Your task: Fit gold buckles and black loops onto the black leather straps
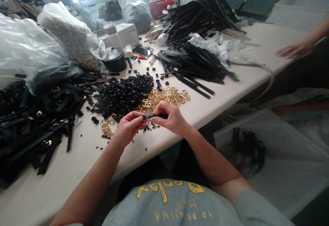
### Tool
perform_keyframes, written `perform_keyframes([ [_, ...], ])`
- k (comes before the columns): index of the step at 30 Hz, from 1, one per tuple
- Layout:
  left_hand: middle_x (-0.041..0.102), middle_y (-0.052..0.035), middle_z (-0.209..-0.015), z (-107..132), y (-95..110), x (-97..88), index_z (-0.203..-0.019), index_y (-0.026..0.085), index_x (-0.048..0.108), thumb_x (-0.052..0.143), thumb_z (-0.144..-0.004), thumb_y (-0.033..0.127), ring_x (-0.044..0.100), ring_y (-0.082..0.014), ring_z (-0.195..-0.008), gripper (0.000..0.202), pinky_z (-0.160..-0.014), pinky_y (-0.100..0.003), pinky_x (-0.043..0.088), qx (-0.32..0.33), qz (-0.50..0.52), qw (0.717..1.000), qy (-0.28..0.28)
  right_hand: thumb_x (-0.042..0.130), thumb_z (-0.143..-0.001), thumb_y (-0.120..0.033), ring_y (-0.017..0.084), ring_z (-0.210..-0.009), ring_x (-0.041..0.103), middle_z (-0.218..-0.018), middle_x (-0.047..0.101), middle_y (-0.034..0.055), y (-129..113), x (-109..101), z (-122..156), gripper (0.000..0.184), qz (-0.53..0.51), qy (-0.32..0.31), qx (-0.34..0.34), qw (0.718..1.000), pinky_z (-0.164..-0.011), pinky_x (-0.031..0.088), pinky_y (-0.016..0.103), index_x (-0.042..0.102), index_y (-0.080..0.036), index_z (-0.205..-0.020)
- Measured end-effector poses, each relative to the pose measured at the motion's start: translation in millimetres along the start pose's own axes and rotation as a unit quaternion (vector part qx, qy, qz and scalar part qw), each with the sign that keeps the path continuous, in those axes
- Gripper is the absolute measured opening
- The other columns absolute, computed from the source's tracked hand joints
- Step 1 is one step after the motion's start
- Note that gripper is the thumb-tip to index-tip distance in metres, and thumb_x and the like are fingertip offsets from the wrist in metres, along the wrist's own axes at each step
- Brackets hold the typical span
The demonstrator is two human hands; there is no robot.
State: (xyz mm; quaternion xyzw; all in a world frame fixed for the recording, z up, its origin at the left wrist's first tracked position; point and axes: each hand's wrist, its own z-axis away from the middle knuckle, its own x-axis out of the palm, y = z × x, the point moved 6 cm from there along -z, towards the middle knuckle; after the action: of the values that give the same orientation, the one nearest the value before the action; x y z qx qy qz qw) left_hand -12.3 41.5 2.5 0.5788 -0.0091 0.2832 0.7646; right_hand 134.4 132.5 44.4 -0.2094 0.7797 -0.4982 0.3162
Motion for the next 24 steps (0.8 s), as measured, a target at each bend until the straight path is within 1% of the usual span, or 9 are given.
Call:
perform_keyframes([
  [2,0.07,-0.0007,-0.068,0.5,0.2,-0.2,-0.078,0.015,0.064,0.091,-0.054,0.033,0.064,-0.0088,-0.057,0.04,-0.06,-0.018,0.054,0.004,-0.002,1.0,0.004,0.078,-0.075,-0.032,0.01,-0.066,0.057,-0.081,0.063,-0.0023,0.4,-0.4,0.3,0.029,0.0,-0.007,0.011,1.0,-0.064,0.046,0.024,0.059,-0.019,-0.093],
  [4,0.071,-0.0007,-0.07,0.7,-0.6,0.3,-0.078,0.015,0.064,0.09,-0.056,0.033,0.065,-0.0089,-0.057,0.039,-0.061,-0.019,0.055,0.009,-0.01,1.0,0.001,0.077,-0.076,-0.029,0.012,-0.073,0.062,-0.089,0.066,-0.001,-0.6,1.4,0.3,0.034,0.026,-0.022,0.013,0.999,-0.07,0.048,0.026,0.061,-0.02,-0.104],
  [5,0.071,-0.0005,-0.071,0.6,-1.1,0.6,-0.078,0.015,0.064,0.09,-0.056,0.033,0.065,-0.009,-0.057,0.038,-0.061,-0.019,0.055,0.013,-0.015,1.0,-0.001,0.076,-0.078,-0.027,0.013,-0.077,0.063,-0.091,0.068,-0.0006,-1.8,3.0,0.3,0.032,0.049,-0.029,0.009,0.998,-0.072,0.049,0.027,0.062,-0.021,-0.106],
  [8,0.07,0.0004,-0.07,-0.2,-1.7,2.0,-0.079,0.015,0.065,0.089,-0.059,0.033,0.066,-0.0099,-0.059,0.036,-0.062,-0.02,0.056,0.036,-0.035,0.999,-0.007,0.068,-0.084,-0.023,0.015,-0.085,0.066,-0.095,0.072,0.0003,-6.2,8.5,0.4,0.014,0.113,-0.042,-0.02,0.993,-0.078,0.049,0.028,0.068,-0.022,-0.098],
  [12,0.069,0.0003,-0.072,0.4,0.8,7.0,-0.08,0.015,0.065,0.086,-0.064,0.037,0.066,-0.0108,-0.063,0.034,-0.067,-0.023,0.056,0.078,-0.052,0.995,-0.018,0.067,-0.085,-0.021,0.017,-0.092,0.068,-0.101,0.073,0.0021,-8.6,9.1,1.2,0.015,0.138,-0.016,-0.043,0.989,-0.084,0.05,0.03,0.07,-0.022,-0.1],
  [17,0.067,-0.0003,-0.076,0.2,1.2,13.2,-0.082,0.016,0.064,0.083,-0.068,0.042,0.065,-0.0111,-0.069,0.036,-0.073,-0.026,0.056,0.128,-0.068,0.989,-0.039,0.067,-0.085,-0.022,0.018,-0.084,0.069,-0.093,0.074,0.0018,-5.8,8.9,0.3,0.012,0.175,-0.025,-0.048,0.983,-0.075,0.05,0.029,0.071,-0.022,-0.096],
  [20,0.068,-0.0022,-0.082,0.0,0.9,12.9,-0.091,0.016,0.064,0.08,-0.071,0.042,0.064,-0.0121,-0.075,0.036,-0.075,-0.027,0.054,0.158,-0.09,0.982,-0.049,0.066,-0.086,-0.024,0.017,-0.076,0.067,-0.084,0.072,0.0018,-7.2,8.5,-0.5,0.006,0.198,-0.023,-0.066,0.978,-0.068,0.047,0.028,0.07,-0.021,-0.089],
  [22,0.07,-0.0042,-0.086,1.2,2.1,12.0,-0.098,0.017,0.065,0.077,-0.075,0.04,0.064,-0.0132,-0.077,0.035,-0.074,-0.026,0.053,0.173,-0.14,0.974,-0.05,0.063,-0.087,-0.024,0.017,-0.072,0.066,-0.079,0.071,0.0022,-9.3,8.9,-0.7,0.007,0.214,-0.025,-0.079,0.973,-0.065,0.046,0.028,0.069,-0.021,-0.085],
  [24,0.071,-0.0055,-0.087,3.7,6.1,11.3,-0.102,0.017,0.067,0.072,-0.08,0.037,0.064,-0.0139,-0.076,0.03,-0.071,-0.026,0.051,0.194,-0.229,0.953,-0.04,0.061,-0.088,-0.024,0.017,-0.07,0.065,-0.077,0.07,0.0027,-11.0,9.4,-0.9,0.01,0.227,-0.03,-0.086,0.97,-0.063,0.045,0.028,0.068,-0.02,-0.083],
])
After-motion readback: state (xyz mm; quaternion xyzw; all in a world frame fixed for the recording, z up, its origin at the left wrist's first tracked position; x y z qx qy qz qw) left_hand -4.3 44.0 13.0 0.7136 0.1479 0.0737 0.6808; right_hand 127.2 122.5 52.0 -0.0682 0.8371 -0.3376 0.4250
